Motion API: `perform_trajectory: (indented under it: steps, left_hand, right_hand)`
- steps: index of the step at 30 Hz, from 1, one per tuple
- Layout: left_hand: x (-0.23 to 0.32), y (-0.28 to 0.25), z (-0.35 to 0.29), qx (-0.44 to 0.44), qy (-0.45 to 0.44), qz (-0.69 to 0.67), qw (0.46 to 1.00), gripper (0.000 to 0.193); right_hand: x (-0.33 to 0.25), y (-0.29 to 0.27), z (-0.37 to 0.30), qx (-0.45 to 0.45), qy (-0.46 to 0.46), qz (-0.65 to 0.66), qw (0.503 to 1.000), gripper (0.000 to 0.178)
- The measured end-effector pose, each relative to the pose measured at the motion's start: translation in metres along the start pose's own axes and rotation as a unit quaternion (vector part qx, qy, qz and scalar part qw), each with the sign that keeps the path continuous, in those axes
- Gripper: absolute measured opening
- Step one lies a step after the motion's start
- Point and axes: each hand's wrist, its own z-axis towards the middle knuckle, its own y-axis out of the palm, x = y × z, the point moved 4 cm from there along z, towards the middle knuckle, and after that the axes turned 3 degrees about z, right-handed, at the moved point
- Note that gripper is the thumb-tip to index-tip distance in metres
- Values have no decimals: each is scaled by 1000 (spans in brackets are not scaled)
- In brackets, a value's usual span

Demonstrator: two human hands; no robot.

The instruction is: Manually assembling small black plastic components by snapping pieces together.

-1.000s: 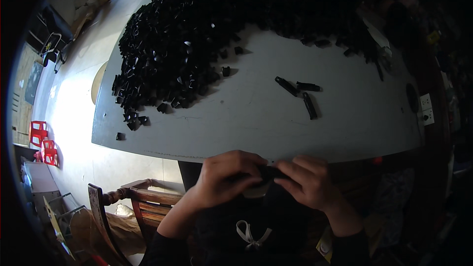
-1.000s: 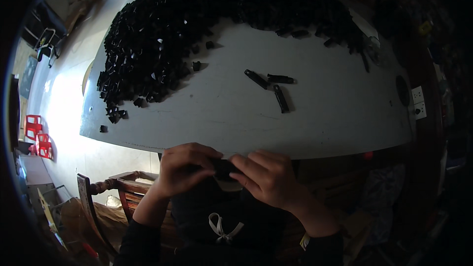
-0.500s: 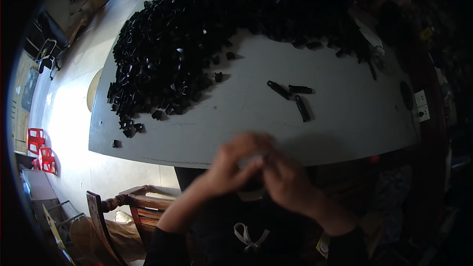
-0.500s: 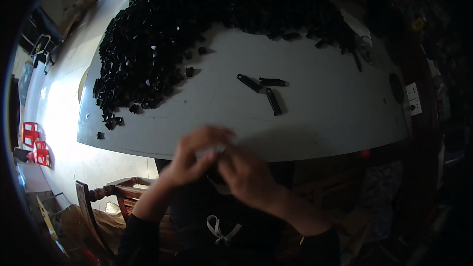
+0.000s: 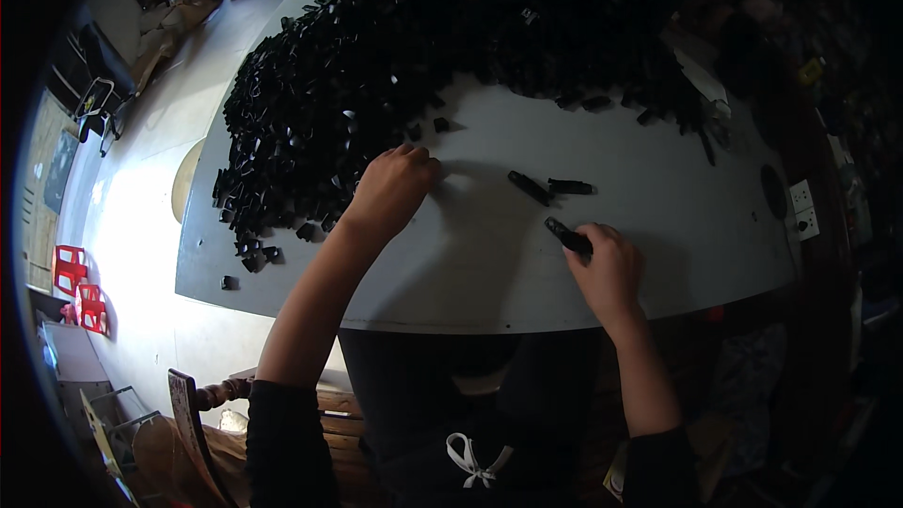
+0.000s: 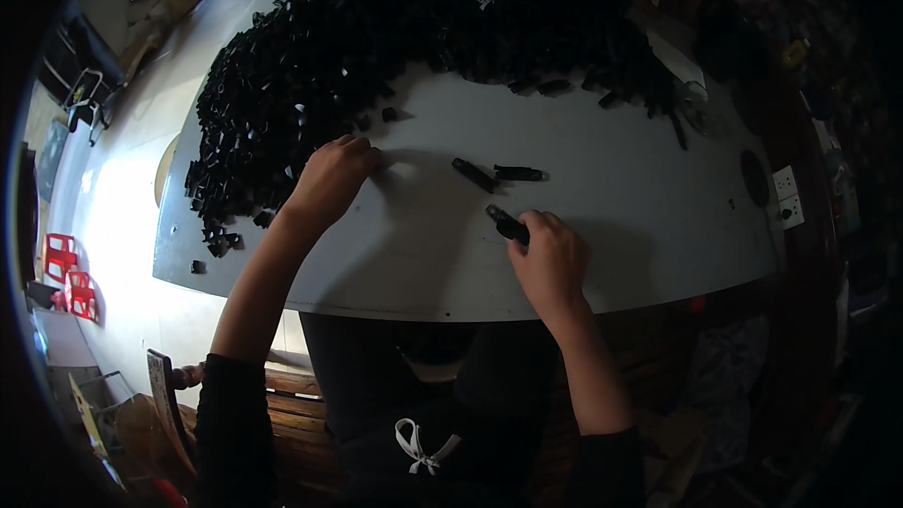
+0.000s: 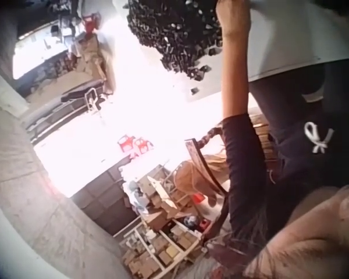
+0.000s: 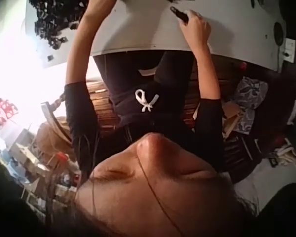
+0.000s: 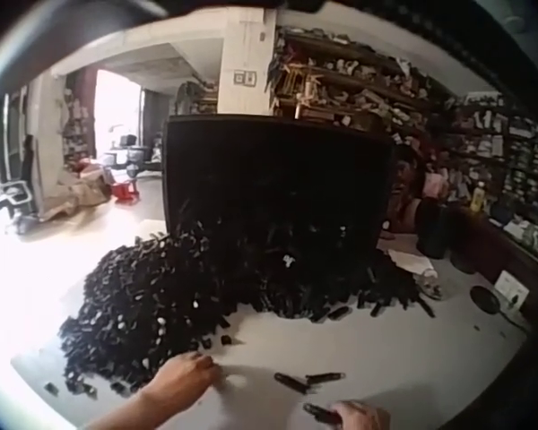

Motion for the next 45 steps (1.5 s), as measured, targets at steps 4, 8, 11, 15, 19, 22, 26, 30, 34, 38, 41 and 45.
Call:
perform_trajectory:
  steps: [4, 8, 11, 15, 19, 22, 26, 30, 34, 38, 41, 45]
  left_hand:
    - [23, -15, -16, 100, 11, -245, 964, 23]
    - [74, -32, -44, 82, 7, -549, 832, 27]
    - [89, -20, -65, 36, -28, -653, 756, 32]
    - [89, -19, -85, 63, -78, -787, 609, 29]
    - [90, -22, -95, 45, -60, -809, 583, 30]
    - [93, -24, -94, 38, -36, -830, 555, 31]
    - [94, -23, -95, 39, -24, -835, 548, 31]
    - [93, -23, -96, 39, 6, -834, 551, 30]
    - [96, -23, -96, 50, 10, -843, 535, 29]
    - [97, -22, -95, 61, 20, -848, 527, 29]
    - [97, -21, -95, 51, -9, -856, 514, 29]
    - [99, -18, -96, 37, -31, -848, 528, 31]
  right_hand:
    - [-15, -12, -12, 53, -97, 246, 963, 18]
    - [-47, -19, -30, -53, -129, 293, 946, 24]
    - [-64, -20, -36, -79, -162, 308, 934, 32]
    - [-59, -35, -48, -76, -122, 387, 911, 39]
    - [-67, -45, -53, 8, -249, 299, 921, 36]
    - [-70, -49, -54, -10, -230, 267, 936, 27]
    - [-73, -51, -54, 3, -271, 250, 929, 27]
    - [-72, -51, -55, -22, -283, 263, 922, 29]
    - [-72, -52, -58, -13, -289, 272, 918, 31]
    - [-71, -53, -62, -8, -262, 259, 930, 23]
    - [-71, -57, -62, -2, -259, 252, 933, 24]
    - [-74, -57, -60, -32, -266, 239, 934, 27]
